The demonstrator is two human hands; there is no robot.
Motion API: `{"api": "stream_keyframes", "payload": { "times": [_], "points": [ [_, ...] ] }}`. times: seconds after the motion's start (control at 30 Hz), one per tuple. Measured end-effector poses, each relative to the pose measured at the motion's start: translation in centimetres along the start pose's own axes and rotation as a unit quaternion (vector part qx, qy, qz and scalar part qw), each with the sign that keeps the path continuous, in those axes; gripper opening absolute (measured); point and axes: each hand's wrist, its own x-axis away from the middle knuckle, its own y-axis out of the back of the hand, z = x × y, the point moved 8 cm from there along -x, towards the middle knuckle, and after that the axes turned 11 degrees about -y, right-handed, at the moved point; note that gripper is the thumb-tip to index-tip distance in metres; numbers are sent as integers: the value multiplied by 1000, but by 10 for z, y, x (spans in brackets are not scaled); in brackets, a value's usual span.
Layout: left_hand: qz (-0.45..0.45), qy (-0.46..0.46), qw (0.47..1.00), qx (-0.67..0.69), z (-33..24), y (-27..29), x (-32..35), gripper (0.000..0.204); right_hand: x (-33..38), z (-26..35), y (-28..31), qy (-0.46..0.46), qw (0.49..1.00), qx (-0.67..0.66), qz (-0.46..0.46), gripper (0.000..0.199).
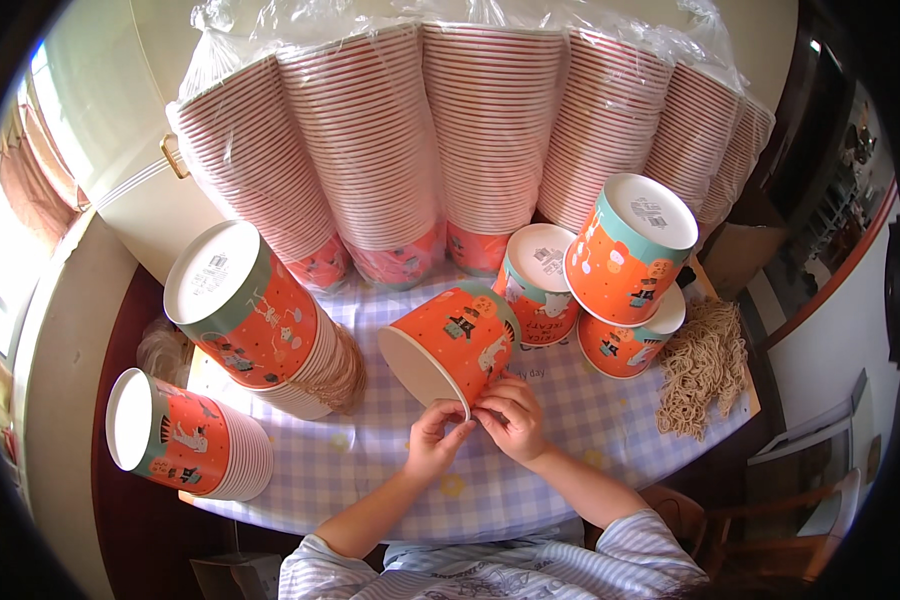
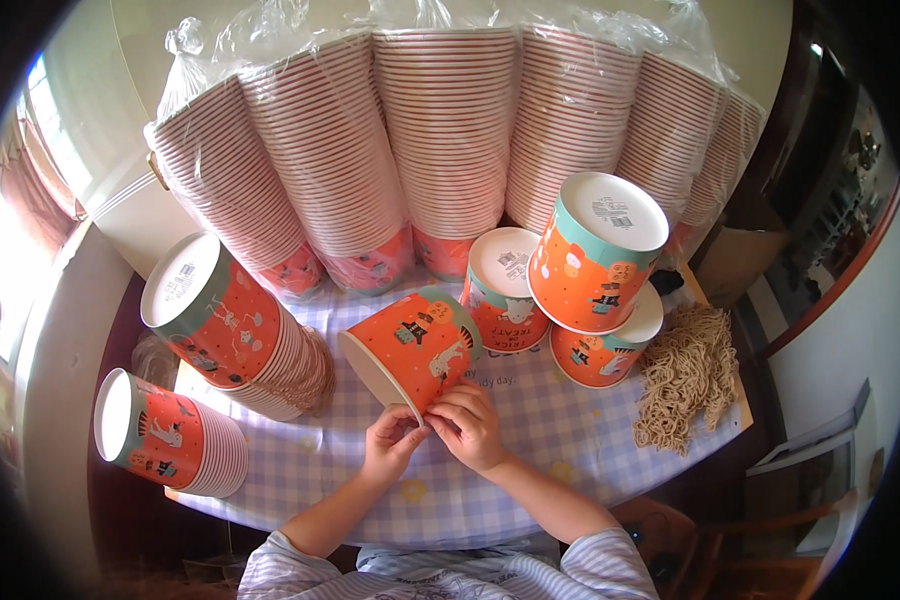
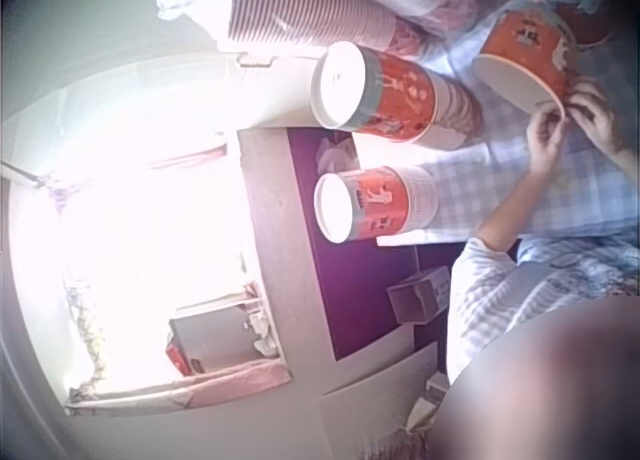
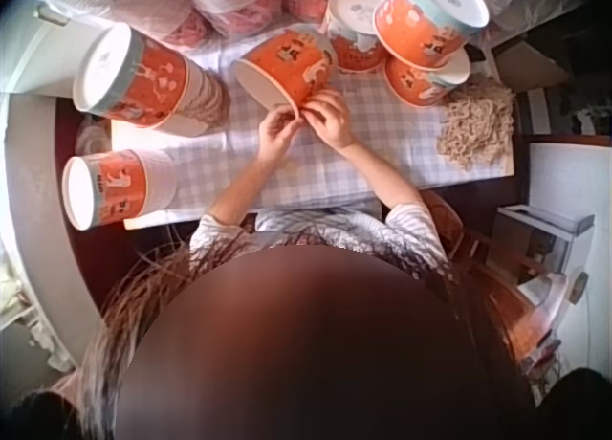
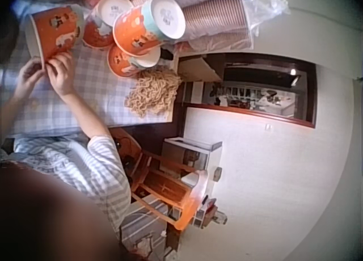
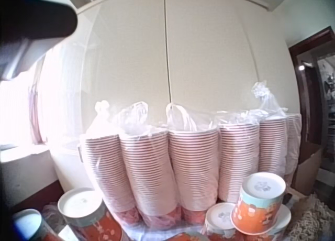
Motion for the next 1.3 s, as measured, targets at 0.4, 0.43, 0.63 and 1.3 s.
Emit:
{"api": "stream_keyframes", "payload": {
  "times": [0.4, 0.43, 0.63, 1.3],
  "points": [
    [25, -56, 992, -110, -9, -3, -3, 21, 0, -3, -3, -7, 1000, -21, 17, 15],
    [25, -56, 992, -109, -9, -4, -3, 21, -1, -2, -3, -7, 1000, -21, 17, 15],
    [25, -85, 970, -228, -23, -6, -4, 26, -6, -6, -3, -39, 997, -13, 62, 13],
    [116, -295, 731, -604, -97, -30, -28, 21, -13, -41, 41, -84, 969, 92, 212, 10]
  ]
}}
